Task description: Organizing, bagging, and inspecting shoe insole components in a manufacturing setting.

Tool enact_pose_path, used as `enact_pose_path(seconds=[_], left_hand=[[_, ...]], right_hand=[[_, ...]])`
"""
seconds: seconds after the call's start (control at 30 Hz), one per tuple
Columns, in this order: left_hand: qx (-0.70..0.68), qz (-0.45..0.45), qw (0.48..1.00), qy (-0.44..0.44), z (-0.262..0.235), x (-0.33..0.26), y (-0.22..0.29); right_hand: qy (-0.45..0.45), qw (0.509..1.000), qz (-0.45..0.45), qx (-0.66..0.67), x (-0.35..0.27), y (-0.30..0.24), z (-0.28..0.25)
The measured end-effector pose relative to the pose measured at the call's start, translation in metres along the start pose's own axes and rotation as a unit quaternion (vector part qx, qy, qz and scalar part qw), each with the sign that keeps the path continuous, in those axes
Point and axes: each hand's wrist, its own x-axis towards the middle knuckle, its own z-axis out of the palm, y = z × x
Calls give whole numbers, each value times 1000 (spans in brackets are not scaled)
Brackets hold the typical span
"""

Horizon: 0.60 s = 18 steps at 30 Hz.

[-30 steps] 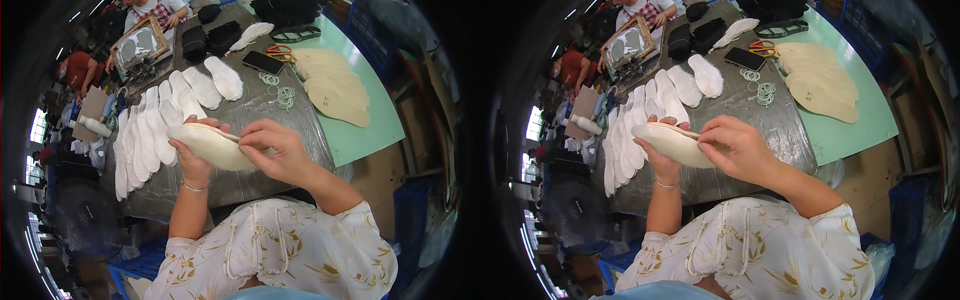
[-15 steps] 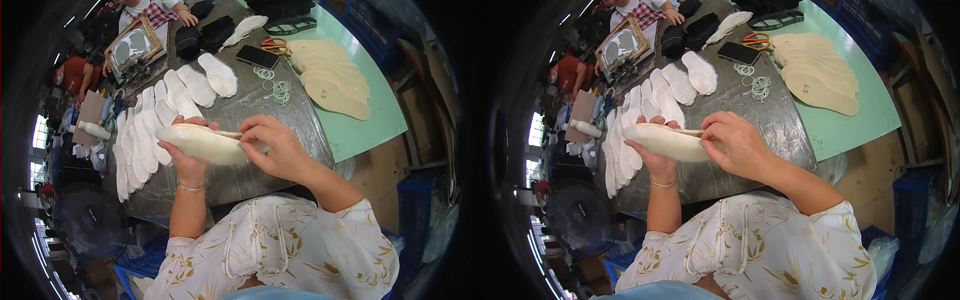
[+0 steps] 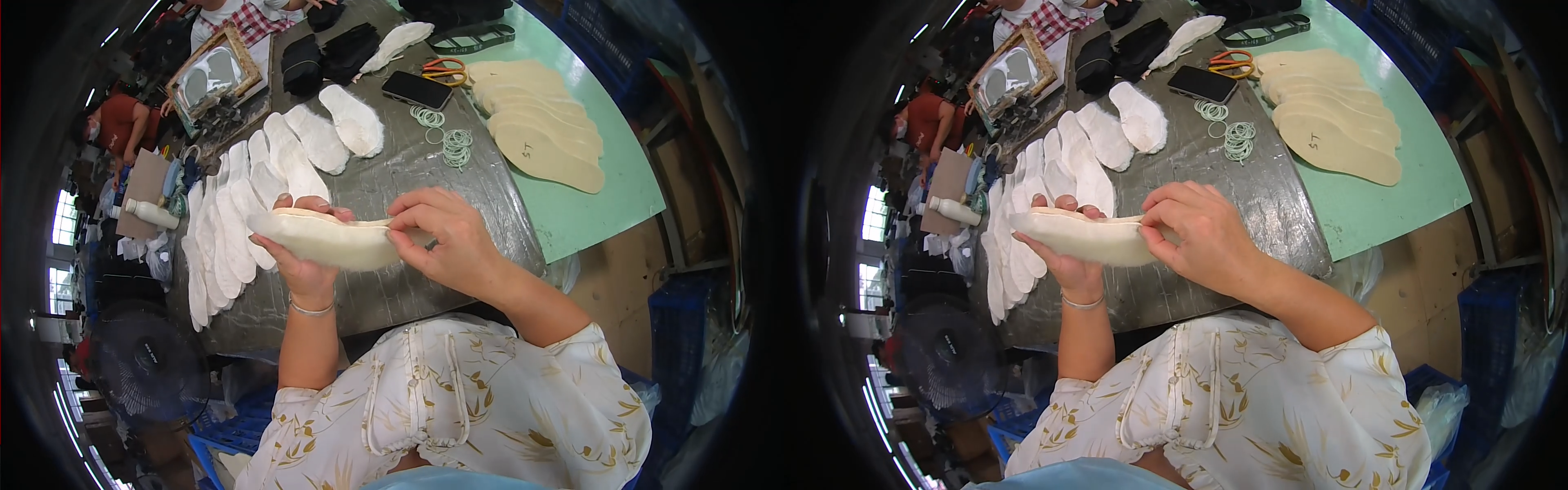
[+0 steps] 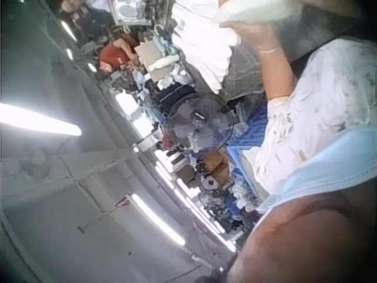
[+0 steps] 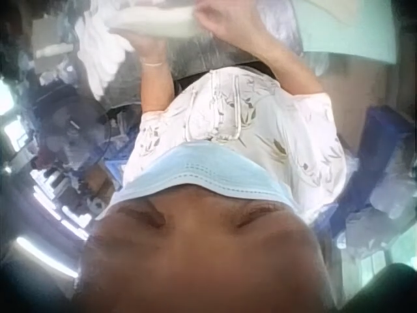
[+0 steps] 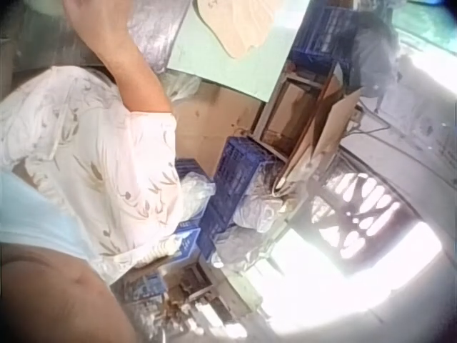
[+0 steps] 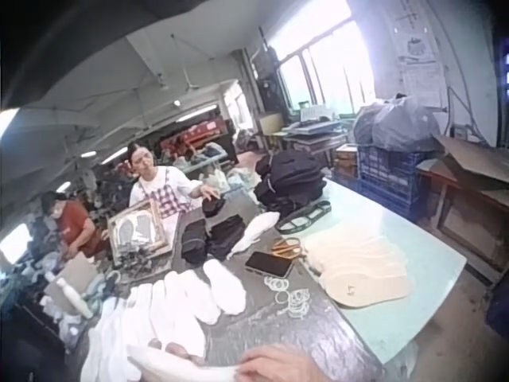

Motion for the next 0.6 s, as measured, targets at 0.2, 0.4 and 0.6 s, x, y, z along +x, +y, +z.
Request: enact_pose_path(seconds=[0.2, 0.4, 0.6], left_hand=[[-32, 7, 999, 34, 0, -1, 2], [-33, 21, 999, 37, -2, 2, 8], [-34, 22, 998, 54, -6, 0, 7]], right_hand=[[23, 997, 21, 74, -3, 2, 0], [-14, 999, 1, 41, -7, 9, -9], [-8, 996, 53, 67, -8, 9, -6]])
